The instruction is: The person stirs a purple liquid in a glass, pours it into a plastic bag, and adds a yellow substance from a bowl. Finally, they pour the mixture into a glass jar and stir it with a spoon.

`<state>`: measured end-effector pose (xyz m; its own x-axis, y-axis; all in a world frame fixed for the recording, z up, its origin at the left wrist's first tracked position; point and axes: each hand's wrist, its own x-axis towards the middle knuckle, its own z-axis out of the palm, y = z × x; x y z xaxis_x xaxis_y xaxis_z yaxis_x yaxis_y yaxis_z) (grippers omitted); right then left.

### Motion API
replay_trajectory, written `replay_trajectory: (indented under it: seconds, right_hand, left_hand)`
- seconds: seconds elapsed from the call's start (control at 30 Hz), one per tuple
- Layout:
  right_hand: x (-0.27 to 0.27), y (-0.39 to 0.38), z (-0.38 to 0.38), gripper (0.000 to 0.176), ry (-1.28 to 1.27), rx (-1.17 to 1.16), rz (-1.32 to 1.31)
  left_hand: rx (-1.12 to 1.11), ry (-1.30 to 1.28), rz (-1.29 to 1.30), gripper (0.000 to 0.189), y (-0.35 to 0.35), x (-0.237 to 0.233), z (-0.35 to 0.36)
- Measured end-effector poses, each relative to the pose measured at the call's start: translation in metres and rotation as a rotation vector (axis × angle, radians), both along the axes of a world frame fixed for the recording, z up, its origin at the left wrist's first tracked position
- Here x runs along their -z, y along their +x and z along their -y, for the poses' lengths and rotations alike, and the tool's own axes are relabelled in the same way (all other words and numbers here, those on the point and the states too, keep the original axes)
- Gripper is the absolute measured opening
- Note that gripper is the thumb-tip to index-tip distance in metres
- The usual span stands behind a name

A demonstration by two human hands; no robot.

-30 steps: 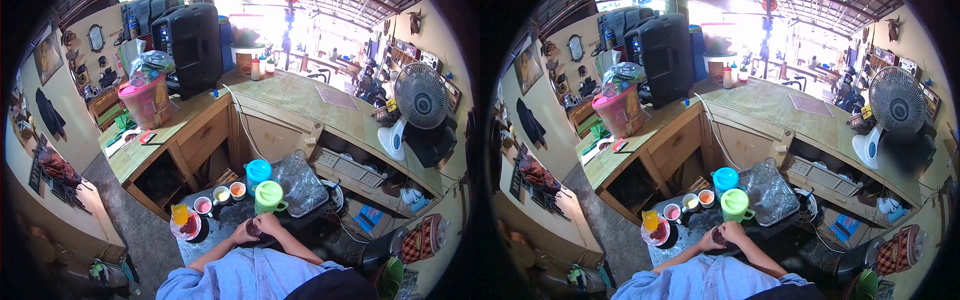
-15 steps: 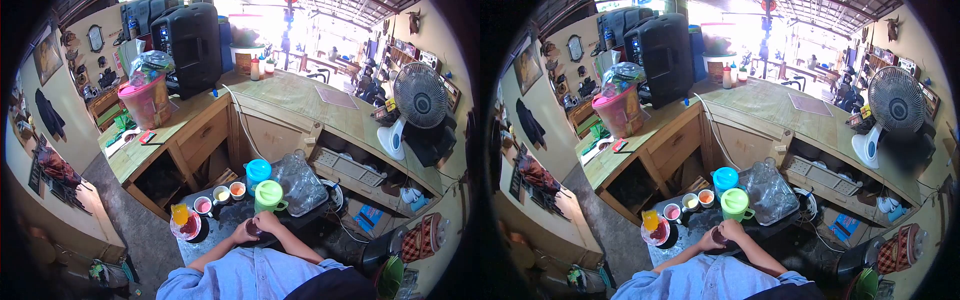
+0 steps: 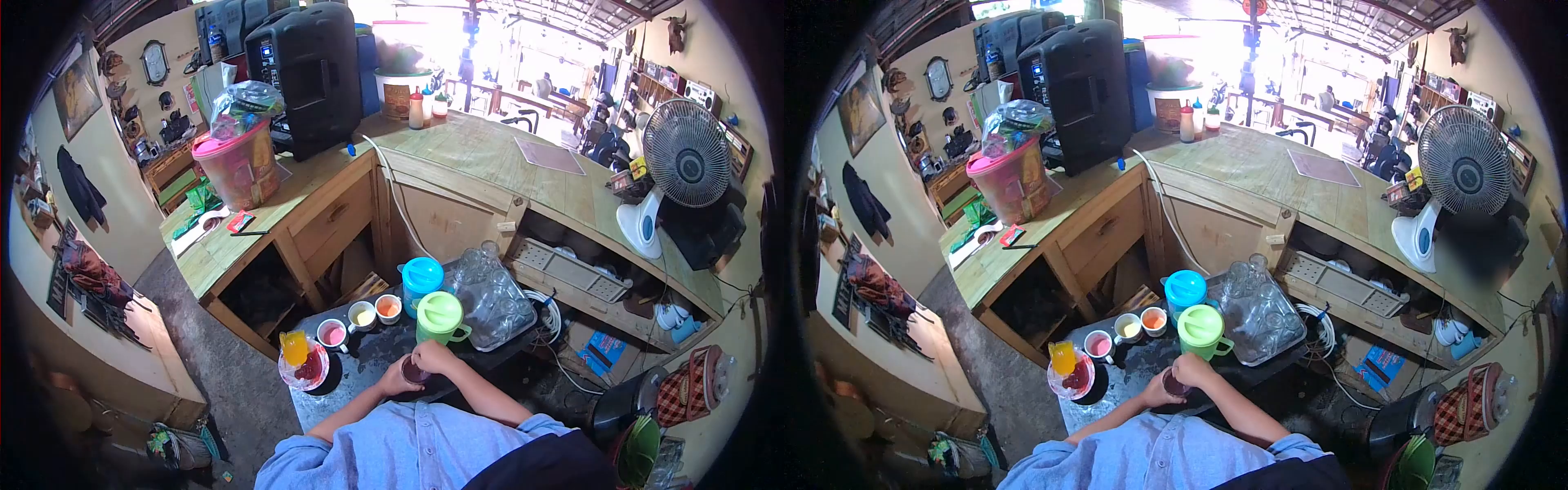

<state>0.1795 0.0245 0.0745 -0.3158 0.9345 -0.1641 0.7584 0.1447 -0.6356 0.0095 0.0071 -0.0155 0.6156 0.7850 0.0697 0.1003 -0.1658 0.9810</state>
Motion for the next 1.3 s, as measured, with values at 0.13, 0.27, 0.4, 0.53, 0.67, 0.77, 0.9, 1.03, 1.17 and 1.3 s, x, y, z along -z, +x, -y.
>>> replay_trajectory:
  seconds: [0.13, 0.27, 0.4, 0.53, 0.67, 0.77, 0.9, 1.03, 1.17, 1.3]
  right_hand:
    - [-0.009, 0.000, -0.002, 0.022, 0.035, 0.039, -0.103]
    - [-0.010, 0.002, -0.002, 0.021, -0.093, -0.048, 0.095]
    - [-0.005, 0.002, -0.004, 0.021, 0.003, -0.065, -0.073]
    - [-0.005, 0.003, -0.006, 0.020, -0.029, -0.113, -0.011]
    - [-0.012, 0.002, -0.003, 0.020, 0.004, 0.021, -0.084]
    - [-0.003, 0.002, 0.002, 0.020, -0.039, -0.073, 0.066]
    - [-0.004, 0.000, 0.010, 0.020, 0.090, 0.011, -0.122]
    - [-0.011, -0.004, 0.015, 0.020, 0.075, 0.026, -0.157]
    - [-0.008, -0.004, 0.017, 0.020, 0.129, 0.105, -0.140]
    - [-0.006, -0.005, 0.017, 0.021, 0.097, 0.063, -0.146]
  left_hand:
    - [0.007, 0.013, 0.009, 0.086, 0.001, -0.002, 0.000]
    - [0.009, 0.010, -0.035, 0.086, 0.000, -0.001, -0.001]
    - [0.005, -0.027, 0.020, 0.087, 0.001, -0.003, 0.000]
    - [0.013, -0.055, -0.008, 0.088, 0.001, -0.006, 0.000]
    - [-0.003, -0.030, 0.018, 0.088, 0.001, -0.008, 0.000]
    - [0.017, -0.062, -0.060, 0.093, -0.003, 0.001, -0.004]
    - [0.029, -0.029, -0.120, 0.094, -0.009, -0.008, -0.008]
    - [0.005, -0.048, -0.142, 0.094, -0.012, -0.006, -0.010]
    - [-0.005, -0.014, -0.077, 0.097, -0.012, 0.001, -0.010]
    - [0.031, 0.028, -0.177, 0.107, -0.020, -0.019, -0.012]
